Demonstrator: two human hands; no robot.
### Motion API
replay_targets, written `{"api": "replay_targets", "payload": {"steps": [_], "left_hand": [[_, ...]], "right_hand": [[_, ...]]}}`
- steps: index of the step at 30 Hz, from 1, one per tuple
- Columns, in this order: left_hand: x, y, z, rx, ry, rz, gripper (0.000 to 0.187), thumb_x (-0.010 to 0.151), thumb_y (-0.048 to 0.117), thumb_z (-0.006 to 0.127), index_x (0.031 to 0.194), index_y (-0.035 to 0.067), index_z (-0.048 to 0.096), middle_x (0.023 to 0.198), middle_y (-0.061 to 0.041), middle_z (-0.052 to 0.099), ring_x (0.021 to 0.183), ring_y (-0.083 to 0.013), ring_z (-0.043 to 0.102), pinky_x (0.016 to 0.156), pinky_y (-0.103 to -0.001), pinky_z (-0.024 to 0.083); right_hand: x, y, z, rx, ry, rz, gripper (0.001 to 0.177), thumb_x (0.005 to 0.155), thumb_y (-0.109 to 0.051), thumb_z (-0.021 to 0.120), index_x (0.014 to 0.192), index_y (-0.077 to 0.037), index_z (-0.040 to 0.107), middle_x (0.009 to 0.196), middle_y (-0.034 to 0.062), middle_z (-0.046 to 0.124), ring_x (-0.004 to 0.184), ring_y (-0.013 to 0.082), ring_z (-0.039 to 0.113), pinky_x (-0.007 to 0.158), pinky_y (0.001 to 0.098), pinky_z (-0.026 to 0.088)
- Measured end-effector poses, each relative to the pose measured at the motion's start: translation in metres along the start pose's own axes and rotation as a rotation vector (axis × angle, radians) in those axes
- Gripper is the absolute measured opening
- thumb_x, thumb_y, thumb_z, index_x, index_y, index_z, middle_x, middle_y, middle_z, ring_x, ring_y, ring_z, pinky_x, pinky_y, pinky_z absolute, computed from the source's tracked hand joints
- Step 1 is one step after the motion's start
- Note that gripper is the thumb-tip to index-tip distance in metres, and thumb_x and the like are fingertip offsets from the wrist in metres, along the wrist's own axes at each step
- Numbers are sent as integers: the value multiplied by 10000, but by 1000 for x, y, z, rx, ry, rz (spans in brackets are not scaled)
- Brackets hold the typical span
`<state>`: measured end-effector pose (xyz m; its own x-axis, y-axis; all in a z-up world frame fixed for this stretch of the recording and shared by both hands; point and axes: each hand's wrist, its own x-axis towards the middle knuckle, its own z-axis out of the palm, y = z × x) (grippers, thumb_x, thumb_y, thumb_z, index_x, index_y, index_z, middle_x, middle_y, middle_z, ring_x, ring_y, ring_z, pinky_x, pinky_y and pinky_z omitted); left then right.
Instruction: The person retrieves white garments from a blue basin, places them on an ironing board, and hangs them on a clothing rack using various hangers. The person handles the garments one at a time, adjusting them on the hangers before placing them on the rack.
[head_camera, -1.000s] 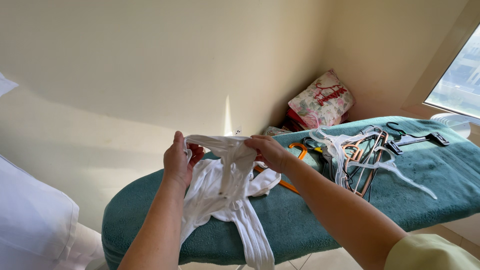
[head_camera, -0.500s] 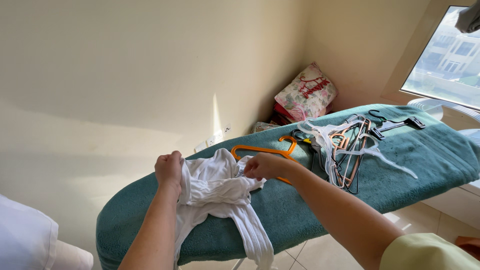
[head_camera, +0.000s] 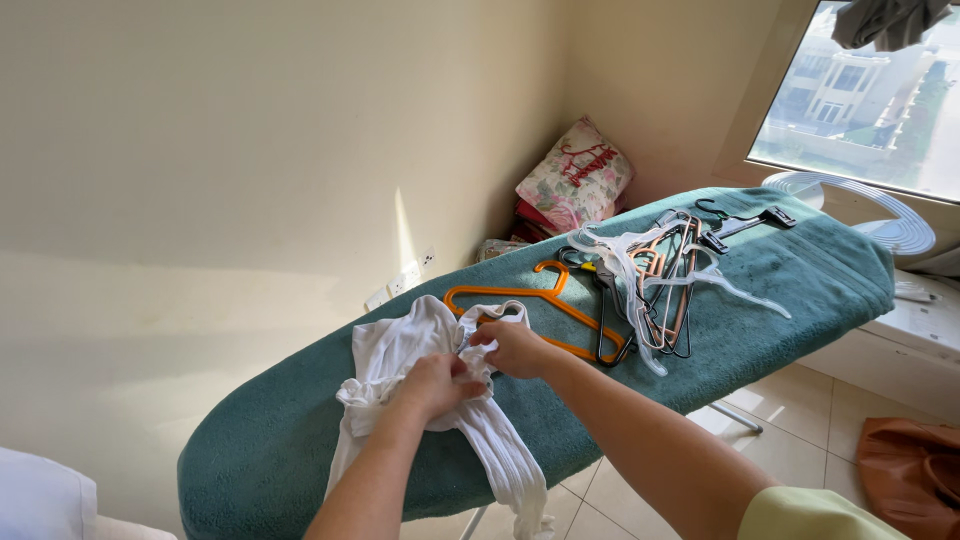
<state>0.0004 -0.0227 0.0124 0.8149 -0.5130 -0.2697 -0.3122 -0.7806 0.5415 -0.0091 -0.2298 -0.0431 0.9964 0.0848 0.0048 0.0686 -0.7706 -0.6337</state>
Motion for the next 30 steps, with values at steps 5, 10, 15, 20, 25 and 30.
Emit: {"api": "replay_targets", "payload": {"steps": [5, 10, 15, 20, 25, 30], "left_hand": [[25, -22, 25, -162, 248, 73, 265, 870, 277, 679, 1020, 79, 772, 1029, -93, 749, 973, -244, 722, 905, -365, 553], [50, -33, -1, -863, 212, 60, 285, 906, 279, 575, 933, 24, 701, 866, -117, 700, 784, -219, 647, 736, -373, 528], [46, 11, -27, -1069, 33, 97, 312, 866, 322, 727, 1020, 59, 660, 865, -39, 677, 771, -142, 629, 690, -295, 525], [51, 39, -40, -449, 141, 215, 228, 799, 170, 715, 979, 30, 716, 856, -37, 722, 738, -118, 655, 680, -273, 533], [68, 75, -26, -710, 18, 235, 193, 909, 168, 646, 1028, 35, 719, 862, -37, 715, 721, -117, 634, 645, -286, 528], [68, 135, -8, -745, -113, 348, 210, 963, 209, 648, 1018, 21, 724, 864, -34, 729, 736, -100, 651, 666, -267, 550]], "right_hand": [[-14, -15, 13, -109, 130, -109, 398, 763, -176, 813, 1159, -216, 790, 1129, 103, 735, 1086, 285, 643, 946, 480, 510], [-14, -30, -28, 748, 78, 234, 228, 944, -142, 672, 1118, -49, 786, 976, 67, 746, 860, 151, 658, 794, 348, 541], [-27, -41, -57, 1189, 101, 211, 204, 992, -163, 591, 1119, -26, 673, 799, 50, 639, 670, 121, 635, 694, 322, 601], [-52, -35, -98, 1216, 231, 214, 240, 1008, -268, 616, 1125, -73, 692, 688, -37, 490, 557, 74, 474, 626, 330, 590], [-85, -22, -127, 684, 301, 357, 284, 918, -375, 699, 1047, -131, 763, 753, -25, 599, 616, 60, 532, 611, 295, 567], [-106, 10, -138, 228, 374, 287, 343, 828, -364, 832, 928, -42, 766, 797, 48, 705, 686, 95, 603, 613, 249, 488]]}}
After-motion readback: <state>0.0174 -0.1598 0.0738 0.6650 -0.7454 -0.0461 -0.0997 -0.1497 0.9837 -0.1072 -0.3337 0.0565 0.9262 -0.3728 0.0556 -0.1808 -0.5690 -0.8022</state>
